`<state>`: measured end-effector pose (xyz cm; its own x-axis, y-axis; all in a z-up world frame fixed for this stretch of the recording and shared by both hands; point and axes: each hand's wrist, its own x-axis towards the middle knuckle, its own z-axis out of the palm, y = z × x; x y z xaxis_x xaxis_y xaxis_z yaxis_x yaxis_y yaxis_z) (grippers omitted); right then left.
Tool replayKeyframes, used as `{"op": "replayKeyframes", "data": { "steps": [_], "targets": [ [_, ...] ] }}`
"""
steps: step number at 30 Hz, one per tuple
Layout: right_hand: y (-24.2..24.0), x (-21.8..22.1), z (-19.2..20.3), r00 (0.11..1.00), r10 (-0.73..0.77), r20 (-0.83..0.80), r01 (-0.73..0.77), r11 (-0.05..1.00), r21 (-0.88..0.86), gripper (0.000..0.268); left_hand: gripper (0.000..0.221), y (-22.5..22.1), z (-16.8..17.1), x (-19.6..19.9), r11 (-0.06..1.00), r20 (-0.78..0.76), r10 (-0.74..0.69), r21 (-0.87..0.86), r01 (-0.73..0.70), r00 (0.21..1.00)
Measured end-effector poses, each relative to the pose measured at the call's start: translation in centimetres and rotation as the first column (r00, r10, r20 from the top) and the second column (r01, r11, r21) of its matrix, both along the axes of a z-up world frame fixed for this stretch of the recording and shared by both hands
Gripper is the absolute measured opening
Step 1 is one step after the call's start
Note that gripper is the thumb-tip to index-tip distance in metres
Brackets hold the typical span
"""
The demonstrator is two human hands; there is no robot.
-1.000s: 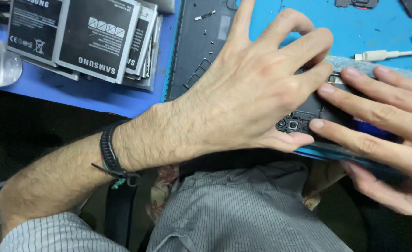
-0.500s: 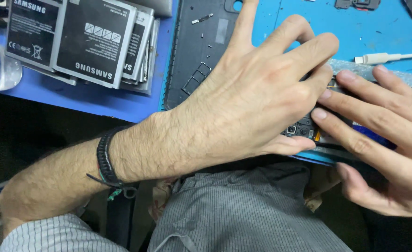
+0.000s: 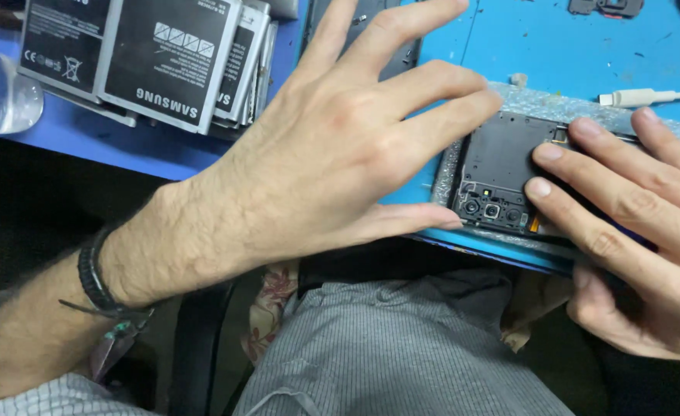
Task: Repairing a smartphone by unscrewing components, cleaning internal parts with a swab, and reassembling the device.
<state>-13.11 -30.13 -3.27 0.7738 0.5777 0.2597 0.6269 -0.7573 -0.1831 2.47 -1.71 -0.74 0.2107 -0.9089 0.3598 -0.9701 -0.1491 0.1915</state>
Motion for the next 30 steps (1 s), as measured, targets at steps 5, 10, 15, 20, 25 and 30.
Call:
{"op": "replayKeyframes", "data": {
  "steps": [5, 10, 15, 20, 25, 30],
  "targets": [
    [0.1, -0.1, -0.3, 1.0, 0.001, 0.011, -0.002, 1.0, 0.009, 0.055, 0.082, -1.0, -0.4, -0.1, 1.0, 0.096, 0.021, 0.019, -0.023, 0.995],
    [0.4, -0.3, -0.7, 0.999, -0.045, -0.002, 0.045, 0.997, 0.068, 0.052, 0.095, -1.8, 0.6, -0.5, 0.997, 0.102, 0.061, 0.047, -0.066, 0.993],
    [-0.1, -0.4, -1.0, 0.999, -0.026, -0.019, 0.027, 0.999, 0.034, 0.058, 0.041, -3.1, 0.8, -1.2, 0.985, 0.249, 0.136, 0.068, -0.157, 0.959],
    [-0.6, -0.7, -2.0, 0.999, -0.032, 0.014, 0.031, 0.998, 0.057, 0.054, 0.021, -4.8, 0.7, -1.6, 0.991, 0.172, 0.13, 0.017, -0.135, 0.976],
    [-0.2, -0.2, -0.5, 0.999, -0.044, -0.001, 0.044, 0.999, -0.024, 0.055, 0.022, -5.7, 1.2, -1.9, 0.988, 0.15, 0.118, 0.079, -0.131, 0.982],
    [-0.2, 0.1, 0.6, 0.999, -0.014, -0.045, 0.014, 1.0, -0.002, 0.057, 0.018, -6.9, 1.0, -2.4, 0.972, 0.221, 0.142, 0.154, -0.178, 0.965]
  ]
}}
